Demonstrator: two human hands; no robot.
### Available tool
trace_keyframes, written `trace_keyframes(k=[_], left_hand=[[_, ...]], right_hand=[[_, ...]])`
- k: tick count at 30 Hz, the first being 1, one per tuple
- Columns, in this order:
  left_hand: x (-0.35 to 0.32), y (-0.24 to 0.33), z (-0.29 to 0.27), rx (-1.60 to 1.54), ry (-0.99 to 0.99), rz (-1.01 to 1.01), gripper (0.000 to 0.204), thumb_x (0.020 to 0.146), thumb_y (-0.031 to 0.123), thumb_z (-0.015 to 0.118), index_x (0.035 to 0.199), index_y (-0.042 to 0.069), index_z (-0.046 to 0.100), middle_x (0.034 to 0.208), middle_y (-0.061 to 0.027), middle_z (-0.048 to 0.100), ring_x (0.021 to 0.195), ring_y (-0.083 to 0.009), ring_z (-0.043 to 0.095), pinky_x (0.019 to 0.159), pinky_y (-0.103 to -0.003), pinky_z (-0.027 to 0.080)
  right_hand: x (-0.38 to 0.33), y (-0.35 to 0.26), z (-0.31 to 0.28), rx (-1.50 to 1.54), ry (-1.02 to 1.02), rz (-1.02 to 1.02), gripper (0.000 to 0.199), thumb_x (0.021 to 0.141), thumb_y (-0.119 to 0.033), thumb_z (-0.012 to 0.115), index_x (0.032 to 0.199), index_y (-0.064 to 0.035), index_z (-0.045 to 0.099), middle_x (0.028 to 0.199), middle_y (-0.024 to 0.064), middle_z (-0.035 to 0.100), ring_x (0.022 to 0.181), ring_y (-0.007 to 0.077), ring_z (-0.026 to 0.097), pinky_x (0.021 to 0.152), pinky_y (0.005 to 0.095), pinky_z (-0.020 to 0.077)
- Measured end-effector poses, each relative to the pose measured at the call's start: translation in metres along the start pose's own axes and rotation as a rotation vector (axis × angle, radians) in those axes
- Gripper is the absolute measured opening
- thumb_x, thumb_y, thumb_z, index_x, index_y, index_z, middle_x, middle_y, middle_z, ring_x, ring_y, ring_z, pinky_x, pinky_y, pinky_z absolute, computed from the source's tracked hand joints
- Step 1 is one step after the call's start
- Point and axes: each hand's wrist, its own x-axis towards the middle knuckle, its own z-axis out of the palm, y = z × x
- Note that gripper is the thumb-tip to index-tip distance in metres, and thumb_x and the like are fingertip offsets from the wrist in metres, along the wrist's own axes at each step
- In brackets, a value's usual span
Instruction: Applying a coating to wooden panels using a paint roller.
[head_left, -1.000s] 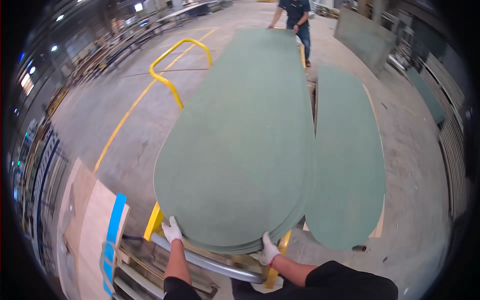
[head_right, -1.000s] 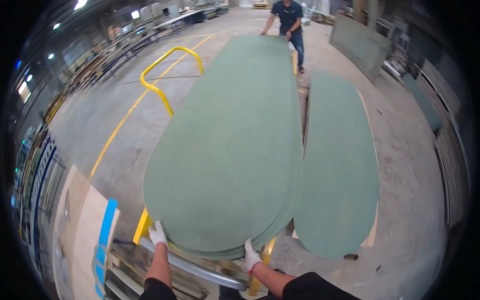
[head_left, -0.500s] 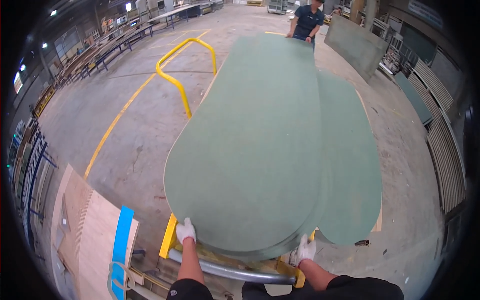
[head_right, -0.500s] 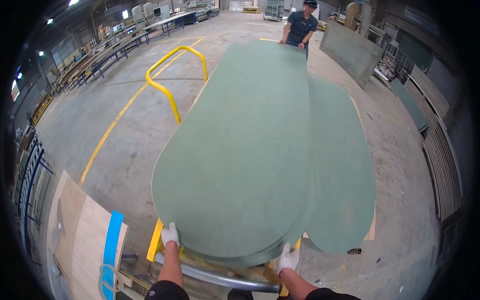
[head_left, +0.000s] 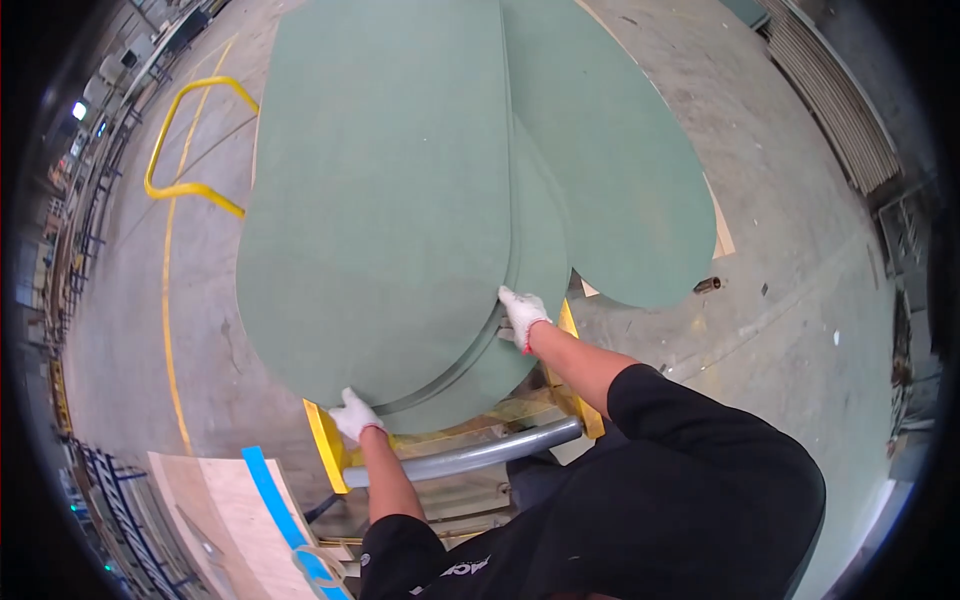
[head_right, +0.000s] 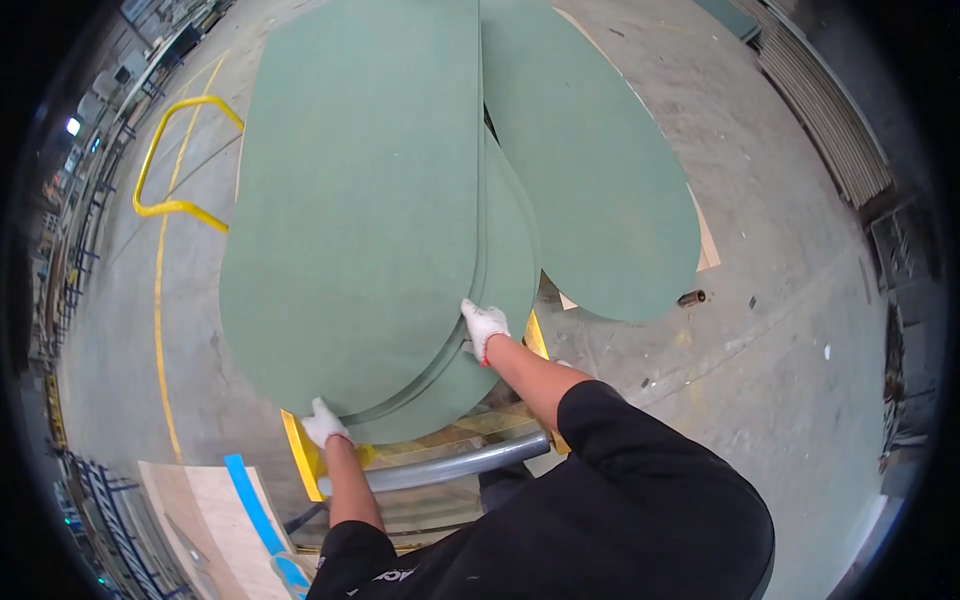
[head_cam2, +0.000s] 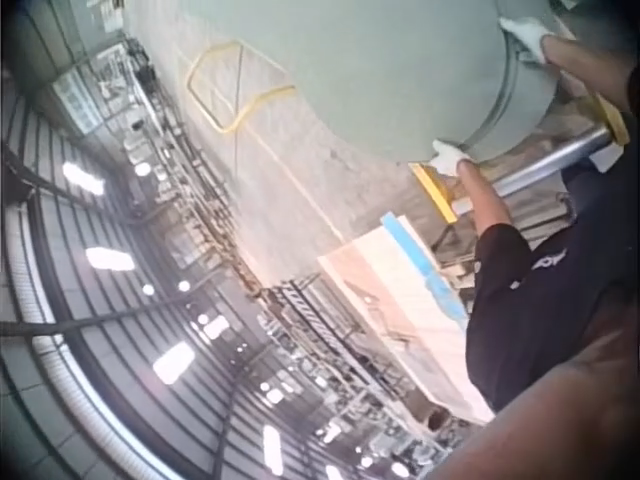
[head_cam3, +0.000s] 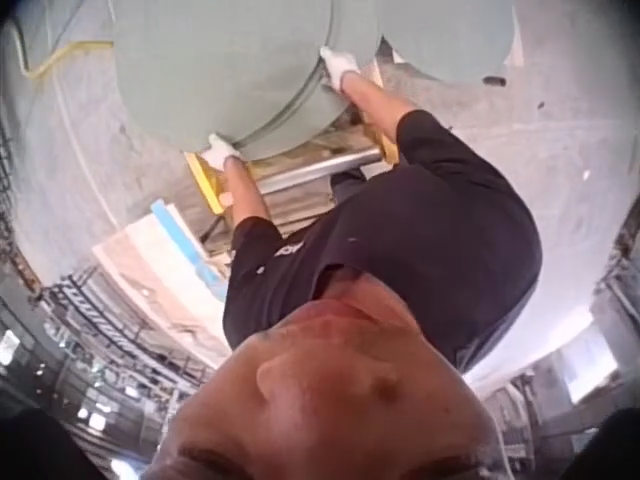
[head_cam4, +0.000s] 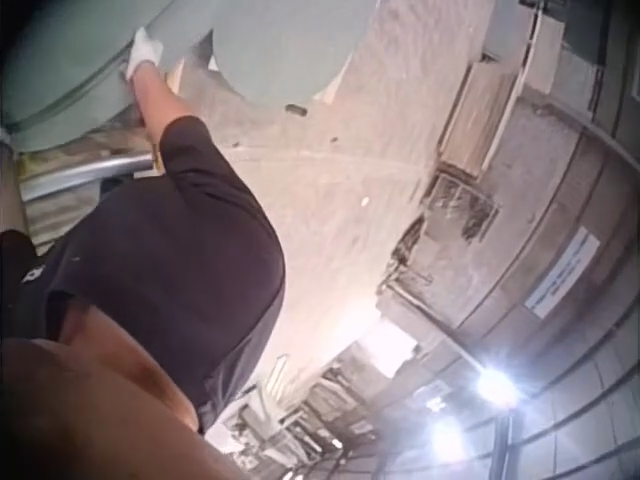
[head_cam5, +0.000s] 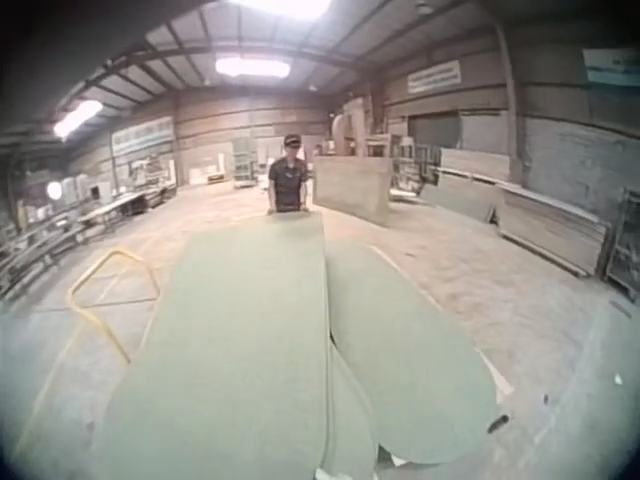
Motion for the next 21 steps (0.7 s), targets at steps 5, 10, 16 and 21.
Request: trace_keyframes(k=[5,10,16,21], left_hand=[[-0.015,0.027,0.03,-0.257,-0.007,-0.057,0.054,0.086,0.031,0.066,0.112,-0.016,0.059,0.111,-0.0261,0.066,0.093,-0.0359,0.064,0.086,-0.045,0.051],[0.036,0.015,0.037,-0.72,-0.098,-0.399,0.055,0.083,0.032,0.07,0.108,-0.016,0.062,0.105,-0.0198,0.068,0.085,-0.0284,0.063,0.079,-0.043,0.053],[0.032,0.026,0.061,-0.552,-0.022,-0.445,0.057,0.086,0.035,0.071,0.113,-0.014,0.061,0.105,-0.0138,0.068,0.084,-0.0243,0.061,0.077,-0.041,0.052],[0.032,0.039,0.096,-0.197,0.149,-0.449,0.047,0.091,0.03,0.067,0.116,-0.01,0.061,0.113,-0.014,0.067,0.091,-0.0247,0.064,0.083,-0.042,0.054]], right_hand=[[-0.01,-0.02,0.004,-0.048,-0.124,0.041,0.056,0.091,-0.047,0.061,0.121,0.0006,0.058,0.114,0.0218,0.064,0.102,0.0374,0.065,0.087,0.0467,0.0533],[0.064,-0.074,-0.017,-0.596,0.301,-0.685,0.058,0.091,-0.051,0.056,0.112,0.0027,0.062,0.109,0.0269,0.066,0.104,0.0424,0.063,0.09,0.0466,0.0505],[0.262,-0.295,-0.036,-0.685,0.392,-0.937,0.076,0.088,-0.062,0.054,0.12,0.0067,0.057,0.115,0.0317,0.062,0.111,0.0445,0.059,0.095,0.0479,0.0468],[0.379,-0.413,0.021,-0.266,0.081,-0.526,0.05,0.088,-0.049,0.062,0.096,-0.0001,0.062,0.075,0.0092,0.061,0.063,0.0206,0.056,0.055,0.0399,0.0451]])
